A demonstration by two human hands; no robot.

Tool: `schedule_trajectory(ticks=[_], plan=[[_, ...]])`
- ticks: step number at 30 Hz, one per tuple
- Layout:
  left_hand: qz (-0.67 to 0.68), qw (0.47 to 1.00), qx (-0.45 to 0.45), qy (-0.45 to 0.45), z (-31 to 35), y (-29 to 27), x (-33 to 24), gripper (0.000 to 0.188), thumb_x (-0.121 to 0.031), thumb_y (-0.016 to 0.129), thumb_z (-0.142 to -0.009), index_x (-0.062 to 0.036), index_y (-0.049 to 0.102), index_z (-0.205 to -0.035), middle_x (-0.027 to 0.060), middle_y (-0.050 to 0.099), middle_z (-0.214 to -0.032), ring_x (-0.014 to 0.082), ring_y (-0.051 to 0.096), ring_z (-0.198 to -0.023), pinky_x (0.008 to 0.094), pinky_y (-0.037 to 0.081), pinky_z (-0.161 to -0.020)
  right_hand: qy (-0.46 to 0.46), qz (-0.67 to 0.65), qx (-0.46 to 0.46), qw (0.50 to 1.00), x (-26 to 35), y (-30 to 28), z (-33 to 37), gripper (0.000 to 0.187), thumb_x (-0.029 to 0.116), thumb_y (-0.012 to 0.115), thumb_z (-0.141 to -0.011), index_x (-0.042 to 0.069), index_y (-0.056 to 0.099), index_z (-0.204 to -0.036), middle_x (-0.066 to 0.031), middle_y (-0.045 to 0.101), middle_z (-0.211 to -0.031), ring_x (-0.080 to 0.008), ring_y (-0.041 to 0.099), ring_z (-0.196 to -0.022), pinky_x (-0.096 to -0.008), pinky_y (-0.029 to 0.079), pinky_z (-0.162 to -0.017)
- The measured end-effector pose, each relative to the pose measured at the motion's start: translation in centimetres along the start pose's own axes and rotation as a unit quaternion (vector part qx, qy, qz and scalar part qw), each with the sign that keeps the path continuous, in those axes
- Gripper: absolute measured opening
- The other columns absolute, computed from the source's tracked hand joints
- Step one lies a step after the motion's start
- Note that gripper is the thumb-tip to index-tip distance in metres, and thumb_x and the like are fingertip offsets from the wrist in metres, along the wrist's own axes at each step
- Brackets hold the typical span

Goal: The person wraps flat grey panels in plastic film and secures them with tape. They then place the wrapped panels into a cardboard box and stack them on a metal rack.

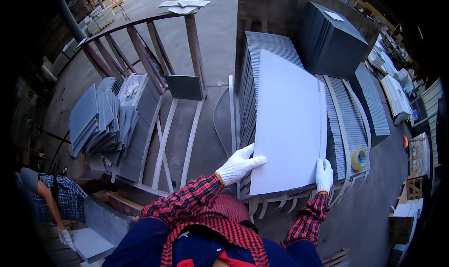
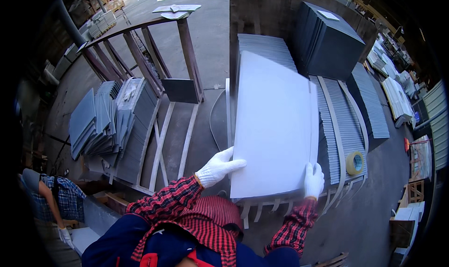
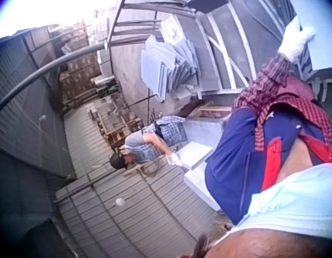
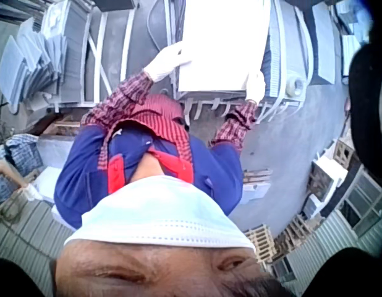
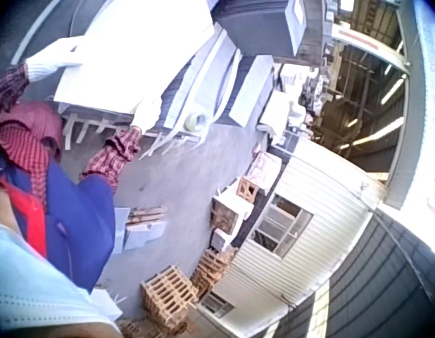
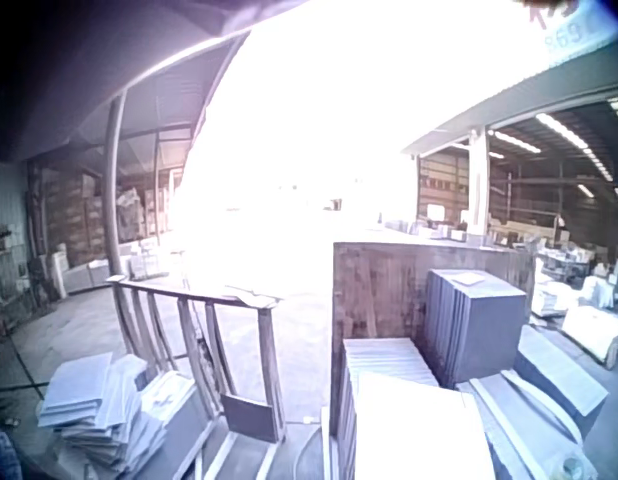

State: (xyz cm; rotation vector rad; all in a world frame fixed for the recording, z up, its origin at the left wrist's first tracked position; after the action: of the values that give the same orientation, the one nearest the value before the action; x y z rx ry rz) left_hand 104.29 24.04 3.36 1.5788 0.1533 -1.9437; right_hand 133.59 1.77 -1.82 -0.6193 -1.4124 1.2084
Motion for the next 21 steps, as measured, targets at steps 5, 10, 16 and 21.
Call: schedule_trajectory(ticks=[5, 10, 16, 21], plan=[[-0.004, 0.999, -0.040, 0.026, 5.9, -3.5, -1.2, 0.056, -0.020, 0.065, -0.096, 0.0023, 0.046, -0.144, 0.0098, 0.060, -0.133, 0.0157, 0.054, -0.121, 0.0312, 0.042, -0.105, -0.073, -0.478, 0.046, 0.874, 5.1, -3.3, 0.4, 0.049, 0.036, 0.051, -0.104, -0.003, 0.052, -0.134, -0.0105, 0.061, -0.123, -0.0185, 0.056, -0.111, -0.0348, 0.043, -0.096], [-0.024, 0.988, -0.151, 0.016, 17.3, -10.6, 0.6, 0.052, -0.015, 0.071, -0.091, 0.0026, 0.055, -0.137, 0.0071, 0.065, -0.123, 0.0141, 0.058, -0.111, 0.0298, 0.045, -0.099, -0.171, -0.544, 0.169, 0.804, 14.2, -4.4, 4.5, 0.043, 0.031, 0.059, -0.098, -0.002, 0.057, -0.125, -0.0063, 0.063, -0.110, -0.0150, 0.058, -0.098, -0.0298, 0.045, -0.086], [0.052, 0.850, -0.451, 0.267, 35.5, -13.6, 2.4, 0.046, -0.009, 0.065, -0.091, 0.0055, 0.052, -0.132, 0.0105, 0.061, -0.127, 0.0193, 0.057, -0.116, 0.0330, 0.043, -0.103, -0.282, -0.531, 0.363, 0.712, 25.1, 4.7, 20.8, 0.025, 0.013, 0.069, -0.089, -0.003, 0.065, -0.108, -0.0019, 0.067, -0.091, -0.0080, 0.057, -0.079, -0.0243, 0.047, -0.073], [0.045, 0.743, -0.588, 0.316, 56.7, -10.9, 7.9, 0.042, -0.008, 0.065, -0.090, 0.0042, 0.055, -0.129, 0.0079, 0.064, -0.119, 0.0166, 0.059, -0.111, 0.0316, 0.045, -0.100, -0.356, -0.422, 0.533, 0.642, 26.2, 9.0, 37.5, 0.026, 0.012, 0.073, -0.087, -0.004, 0.067, -0.106, -0.0020, 0.069, -0.090, -0.0092, 0.058, -0.078, -0.0256, 0.047, -0.075]])
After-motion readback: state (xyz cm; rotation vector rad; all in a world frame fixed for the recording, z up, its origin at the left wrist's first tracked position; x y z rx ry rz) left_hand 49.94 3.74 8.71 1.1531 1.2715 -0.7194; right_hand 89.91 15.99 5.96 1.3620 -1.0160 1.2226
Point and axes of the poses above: each hand's wrist, its own z-axis away from the middle knuckle, its own y-axis out of the palm, x = y × z, the point moved 4 cm from there along -z, towards the middle knuckle
